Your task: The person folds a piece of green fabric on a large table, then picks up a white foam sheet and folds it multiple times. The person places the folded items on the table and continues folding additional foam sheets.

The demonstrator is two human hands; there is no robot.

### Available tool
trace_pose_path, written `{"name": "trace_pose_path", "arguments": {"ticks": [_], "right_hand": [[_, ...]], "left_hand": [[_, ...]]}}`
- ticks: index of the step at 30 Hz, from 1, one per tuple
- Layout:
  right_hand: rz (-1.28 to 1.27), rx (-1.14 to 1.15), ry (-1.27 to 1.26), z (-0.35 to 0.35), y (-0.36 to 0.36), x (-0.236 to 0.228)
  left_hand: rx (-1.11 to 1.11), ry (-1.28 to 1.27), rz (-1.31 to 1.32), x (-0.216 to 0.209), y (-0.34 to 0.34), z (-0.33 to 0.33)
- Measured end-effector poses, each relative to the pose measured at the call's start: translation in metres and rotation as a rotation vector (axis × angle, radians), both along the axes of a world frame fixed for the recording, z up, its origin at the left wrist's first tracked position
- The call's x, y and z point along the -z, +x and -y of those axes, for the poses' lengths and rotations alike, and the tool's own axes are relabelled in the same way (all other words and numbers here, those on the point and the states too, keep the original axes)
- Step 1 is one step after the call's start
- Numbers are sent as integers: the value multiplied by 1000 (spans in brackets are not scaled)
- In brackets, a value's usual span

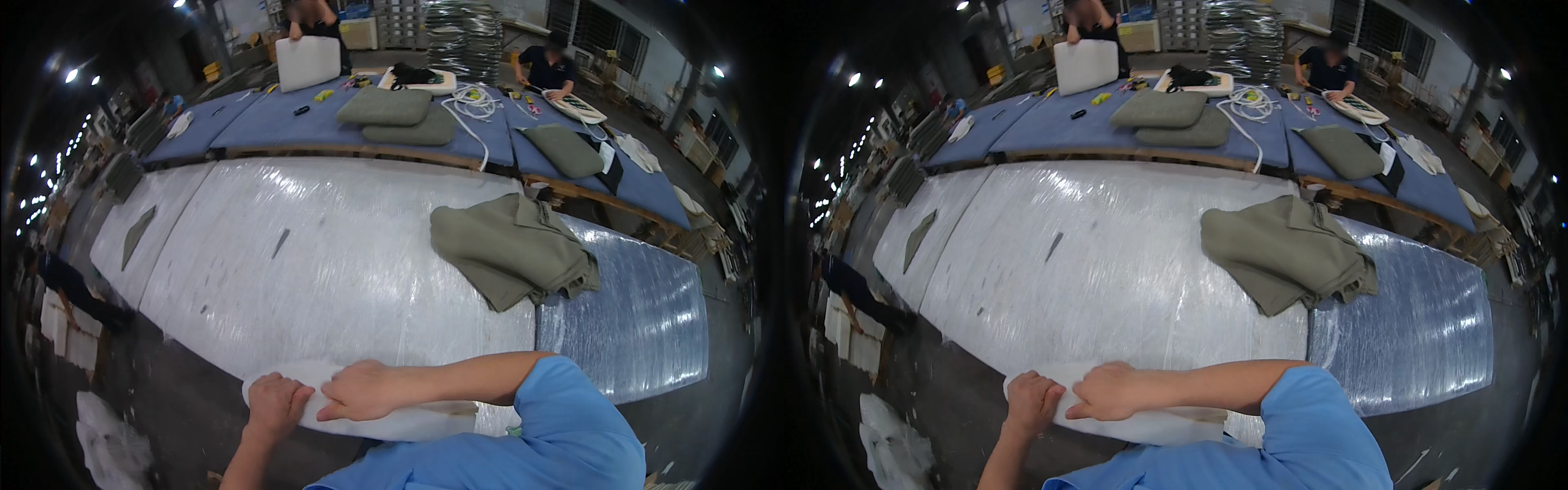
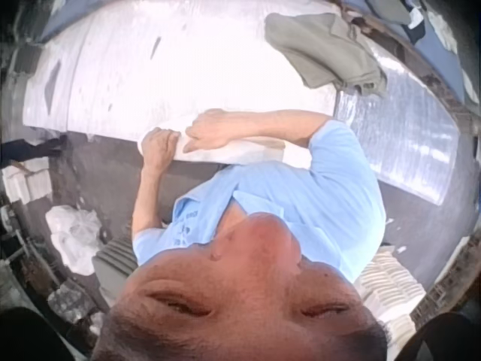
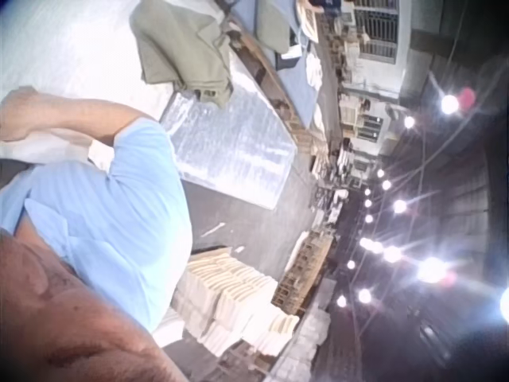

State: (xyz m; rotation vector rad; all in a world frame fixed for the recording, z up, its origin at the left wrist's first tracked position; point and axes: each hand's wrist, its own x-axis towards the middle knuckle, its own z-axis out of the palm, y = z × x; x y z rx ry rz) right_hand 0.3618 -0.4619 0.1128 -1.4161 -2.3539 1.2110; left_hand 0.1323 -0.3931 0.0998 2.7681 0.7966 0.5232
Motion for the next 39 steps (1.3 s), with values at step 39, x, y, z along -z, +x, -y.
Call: {"name": "trace_pose_path", "arguments": {"ticks": [39], "right_hand": [[165,-87,111,-57,-60,-10]], "left_hand": [[-205,-515,501,46,-39,-33]]}}
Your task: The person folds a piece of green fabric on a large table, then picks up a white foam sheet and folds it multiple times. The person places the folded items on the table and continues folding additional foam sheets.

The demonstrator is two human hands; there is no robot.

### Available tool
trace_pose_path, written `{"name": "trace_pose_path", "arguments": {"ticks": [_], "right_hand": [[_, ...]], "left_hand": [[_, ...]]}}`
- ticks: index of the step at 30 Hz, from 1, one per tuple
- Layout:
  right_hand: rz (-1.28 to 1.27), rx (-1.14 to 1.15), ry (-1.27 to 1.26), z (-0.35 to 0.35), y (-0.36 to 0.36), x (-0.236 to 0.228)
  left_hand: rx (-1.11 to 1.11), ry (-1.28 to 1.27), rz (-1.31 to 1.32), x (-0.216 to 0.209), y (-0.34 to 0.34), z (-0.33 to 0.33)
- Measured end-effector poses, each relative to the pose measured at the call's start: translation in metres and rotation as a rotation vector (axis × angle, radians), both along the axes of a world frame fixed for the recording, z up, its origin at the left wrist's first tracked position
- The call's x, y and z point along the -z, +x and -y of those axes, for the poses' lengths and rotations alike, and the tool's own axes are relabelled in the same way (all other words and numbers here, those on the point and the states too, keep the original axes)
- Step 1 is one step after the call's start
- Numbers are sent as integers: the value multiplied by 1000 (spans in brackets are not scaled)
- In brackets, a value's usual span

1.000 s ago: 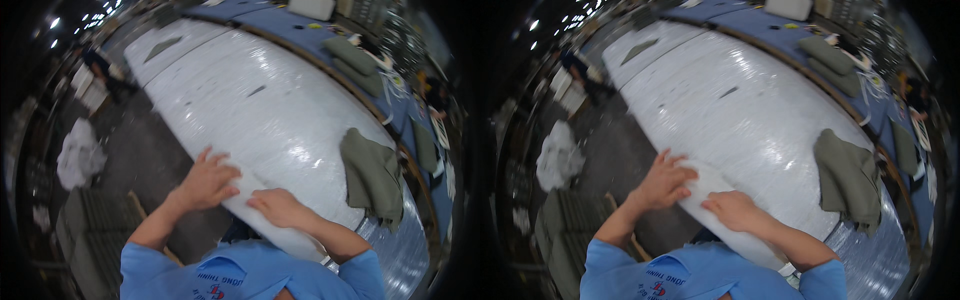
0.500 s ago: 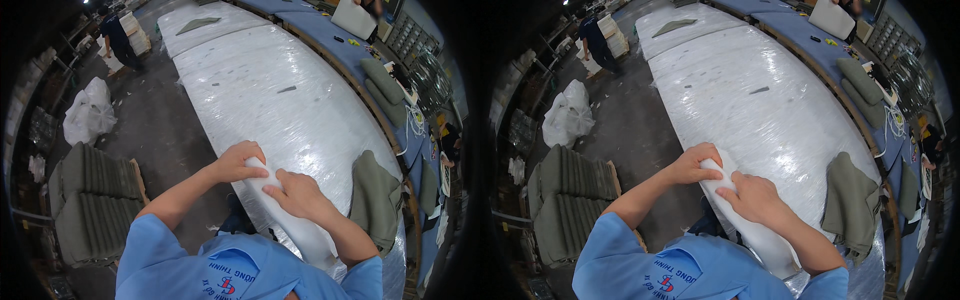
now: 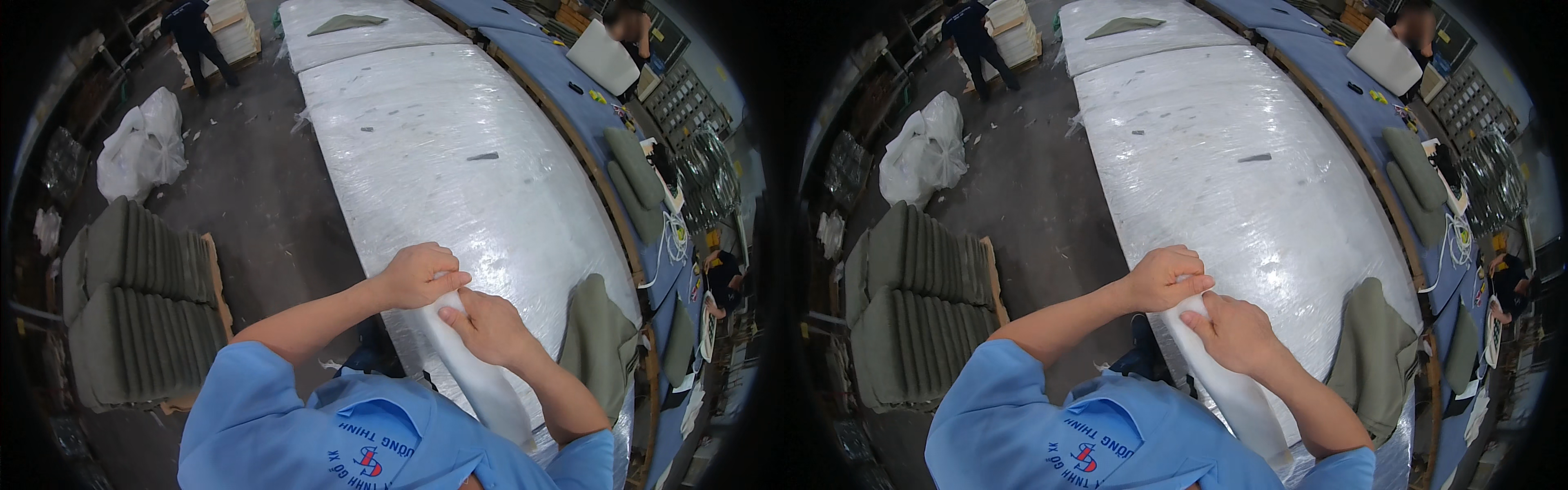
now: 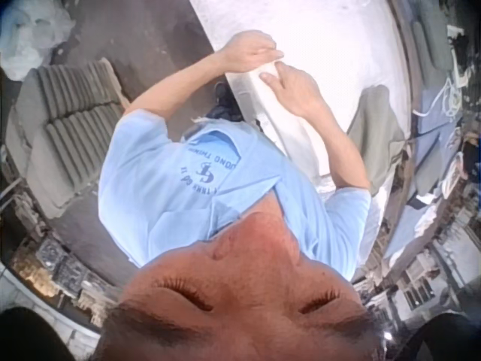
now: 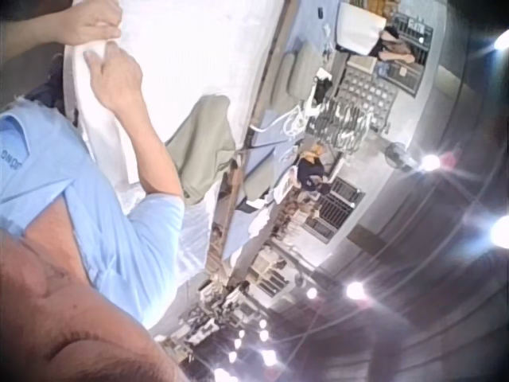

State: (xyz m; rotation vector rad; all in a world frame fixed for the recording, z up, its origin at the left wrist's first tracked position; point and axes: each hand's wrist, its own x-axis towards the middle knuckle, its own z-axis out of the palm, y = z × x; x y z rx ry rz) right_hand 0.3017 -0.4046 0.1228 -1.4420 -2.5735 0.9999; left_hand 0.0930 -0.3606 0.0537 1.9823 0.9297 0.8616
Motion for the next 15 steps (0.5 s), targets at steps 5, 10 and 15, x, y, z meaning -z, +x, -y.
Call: {"name": "trace_pose_path", "arguments": {"ticks": [5,10,15], "right_hand": [[-75,189,-120,-7,6,2],[-163,274,-224,-11,16,10],[13,97,28,-32,-4,-17]], "left_hand": [[109,-528,613,17,-35,-13],[227,-567,419,33,-40,-12],[275,-637,373,29,-37,-26]]}}
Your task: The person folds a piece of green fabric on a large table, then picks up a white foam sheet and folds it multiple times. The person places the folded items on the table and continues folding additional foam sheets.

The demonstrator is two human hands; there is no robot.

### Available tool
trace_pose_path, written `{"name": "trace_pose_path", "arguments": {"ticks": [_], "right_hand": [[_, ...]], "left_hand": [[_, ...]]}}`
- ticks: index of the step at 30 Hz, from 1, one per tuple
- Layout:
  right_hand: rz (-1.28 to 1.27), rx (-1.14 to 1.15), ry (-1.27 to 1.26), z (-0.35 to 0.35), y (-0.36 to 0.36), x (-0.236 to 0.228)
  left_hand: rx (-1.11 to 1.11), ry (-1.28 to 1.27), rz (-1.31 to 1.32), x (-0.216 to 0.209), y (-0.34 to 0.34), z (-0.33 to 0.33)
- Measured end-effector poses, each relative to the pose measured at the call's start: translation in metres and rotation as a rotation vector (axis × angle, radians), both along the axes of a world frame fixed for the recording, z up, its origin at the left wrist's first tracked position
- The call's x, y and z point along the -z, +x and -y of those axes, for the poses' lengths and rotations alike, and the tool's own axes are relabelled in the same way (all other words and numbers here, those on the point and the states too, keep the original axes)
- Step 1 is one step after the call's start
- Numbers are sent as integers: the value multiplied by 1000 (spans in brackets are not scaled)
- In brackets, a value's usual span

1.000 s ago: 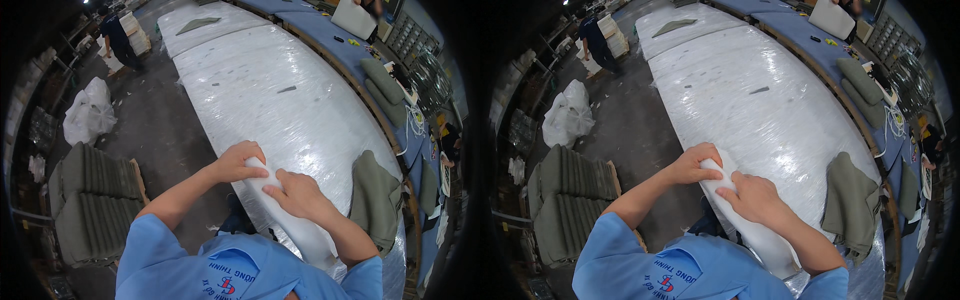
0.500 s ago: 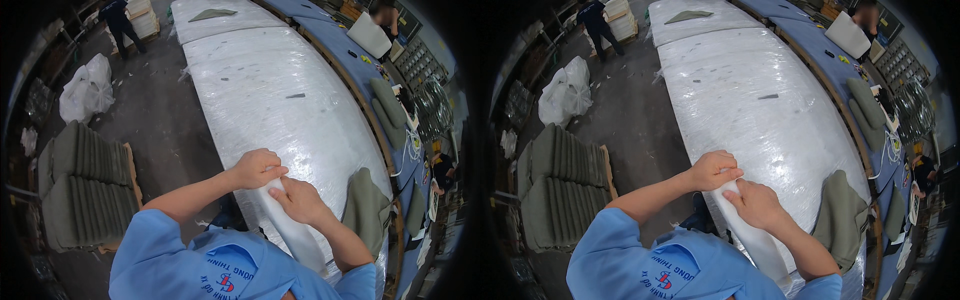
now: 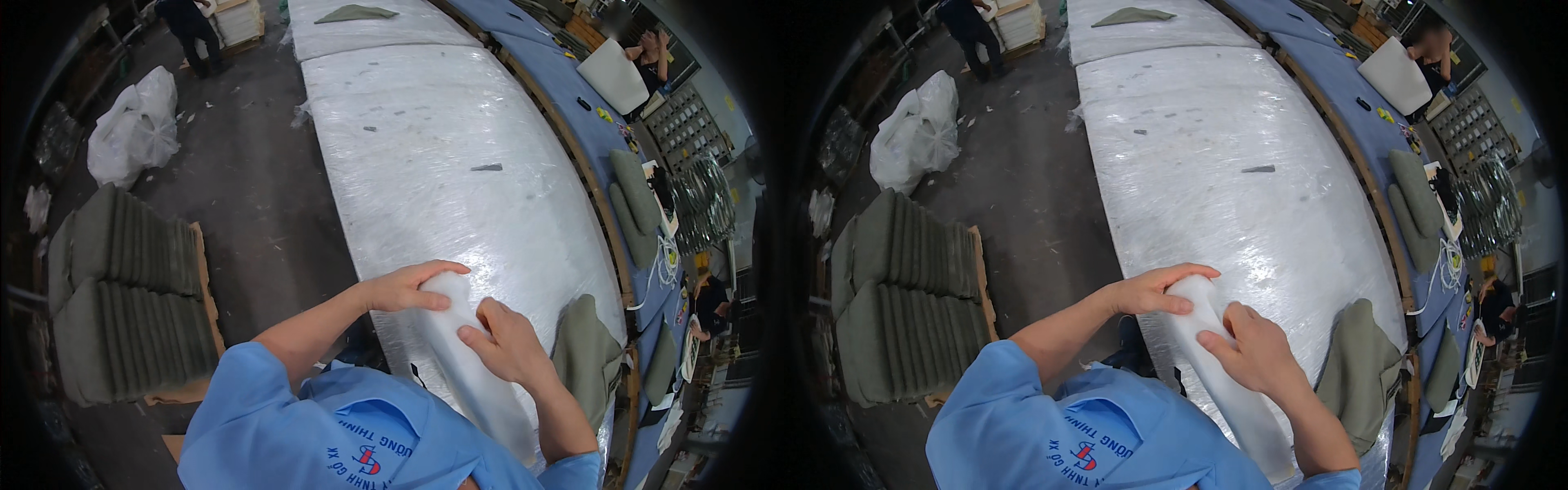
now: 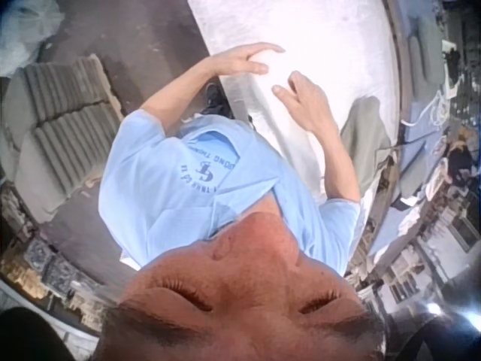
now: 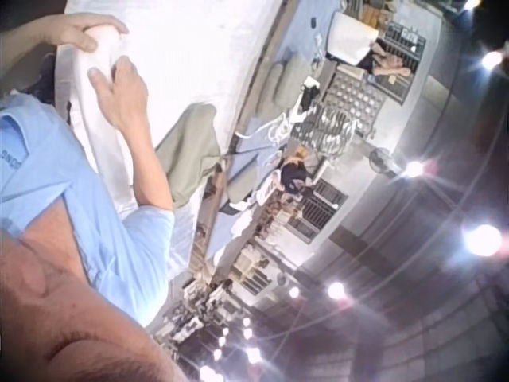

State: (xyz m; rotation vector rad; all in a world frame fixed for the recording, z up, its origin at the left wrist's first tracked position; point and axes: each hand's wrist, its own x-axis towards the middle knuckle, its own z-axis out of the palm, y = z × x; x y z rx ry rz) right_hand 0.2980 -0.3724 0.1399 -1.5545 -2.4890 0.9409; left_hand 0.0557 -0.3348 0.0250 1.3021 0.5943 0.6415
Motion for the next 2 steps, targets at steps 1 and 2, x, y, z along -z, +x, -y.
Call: {"name": "trace_pose_path", "arguments": {"ticks": [1,2], "right_hand": [[40,-26,-18,-7,-6,1],[83,-38,-34,-12,-10,3]], "left_hand": [[25,-13,-1,0,-1,-4],[38,-14,3,0,1,-7]]}}
